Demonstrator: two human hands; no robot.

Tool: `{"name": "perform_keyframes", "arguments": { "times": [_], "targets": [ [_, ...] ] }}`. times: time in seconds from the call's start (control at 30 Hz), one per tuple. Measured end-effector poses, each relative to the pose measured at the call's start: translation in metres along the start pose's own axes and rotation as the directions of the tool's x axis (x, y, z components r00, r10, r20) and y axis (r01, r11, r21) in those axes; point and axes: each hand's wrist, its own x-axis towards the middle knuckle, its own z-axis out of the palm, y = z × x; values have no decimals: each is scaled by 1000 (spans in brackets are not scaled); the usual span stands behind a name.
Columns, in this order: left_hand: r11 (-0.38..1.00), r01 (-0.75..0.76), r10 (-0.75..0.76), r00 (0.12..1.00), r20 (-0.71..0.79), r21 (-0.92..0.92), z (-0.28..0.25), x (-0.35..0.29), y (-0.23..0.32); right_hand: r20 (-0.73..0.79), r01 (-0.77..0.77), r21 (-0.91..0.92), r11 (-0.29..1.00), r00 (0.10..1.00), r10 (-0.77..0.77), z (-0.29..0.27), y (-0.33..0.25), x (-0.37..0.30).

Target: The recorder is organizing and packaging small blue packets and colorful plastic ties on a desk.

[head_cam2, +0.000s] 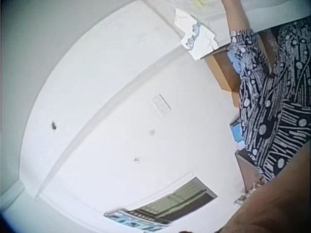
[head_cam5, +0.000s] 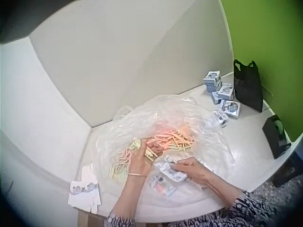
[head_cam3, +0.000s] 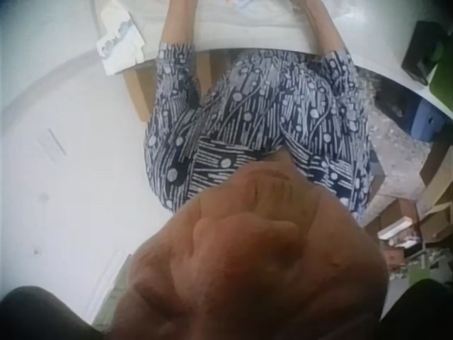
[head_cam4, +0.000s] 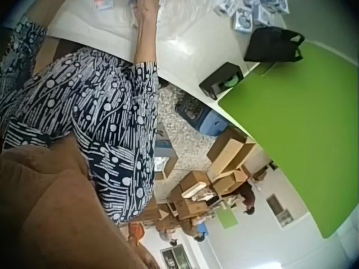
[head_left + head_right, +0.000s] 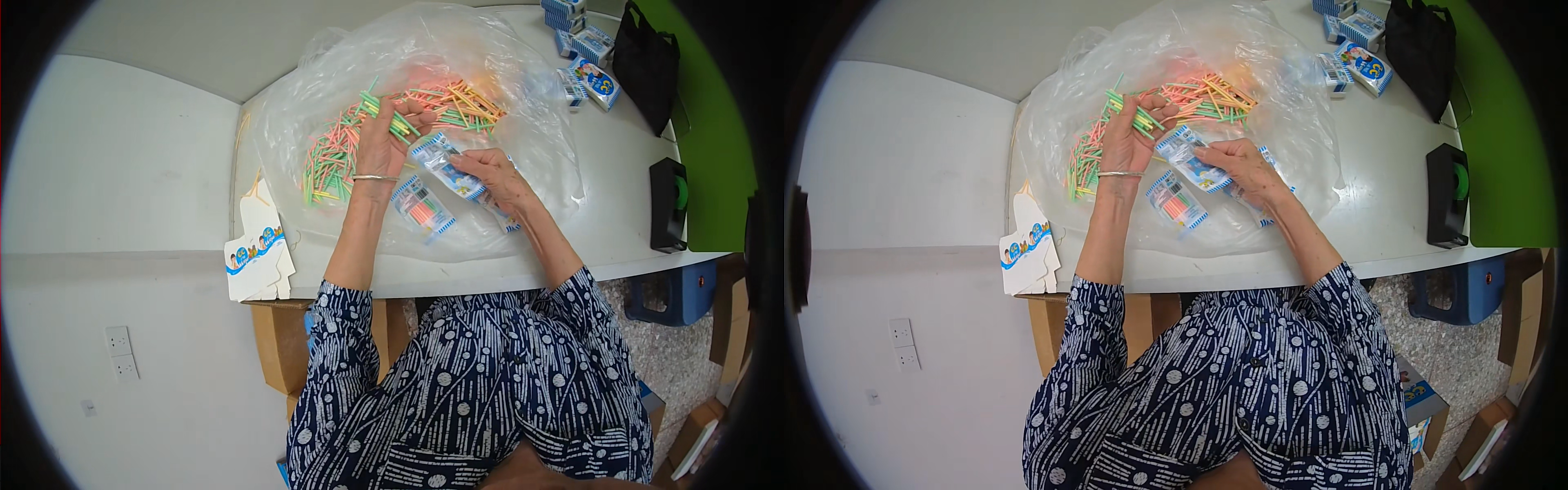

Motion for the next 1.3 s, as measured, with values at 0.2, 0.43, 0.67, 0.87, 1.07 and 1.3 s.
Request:
{"name": "perform_keyframes", "arguments": {
  "times": [0.2,0.43,0.67,0.87,1.07,1.3],
  "targets": [
    [998,-25,21,996,83,52,16,-12,0,78,-2,-13,1000,997,3,-5,2,-1],
    [980,-7,-8,997,75,201,25,-24,-3,145,-43,-79,996,988,54,-13,5,-2],
    [970,-117,116,993,15,211,27,-25,-6,247,-46,35,998,968,36,-11,0,-8],
    [970,-74,58,995,75,233,31,-34,-8,186,-43,25,999,982,38,-9,-1,-11],
    [899,-105,58,991,122,425,30,-39,-15,176,-15,28,999,984,10,-12,5,-6],
    [880,-82,-4,984,179,468,19,-43,-14,100,68,-97,993,993,-59,1,-2,-3]
  ]
}}
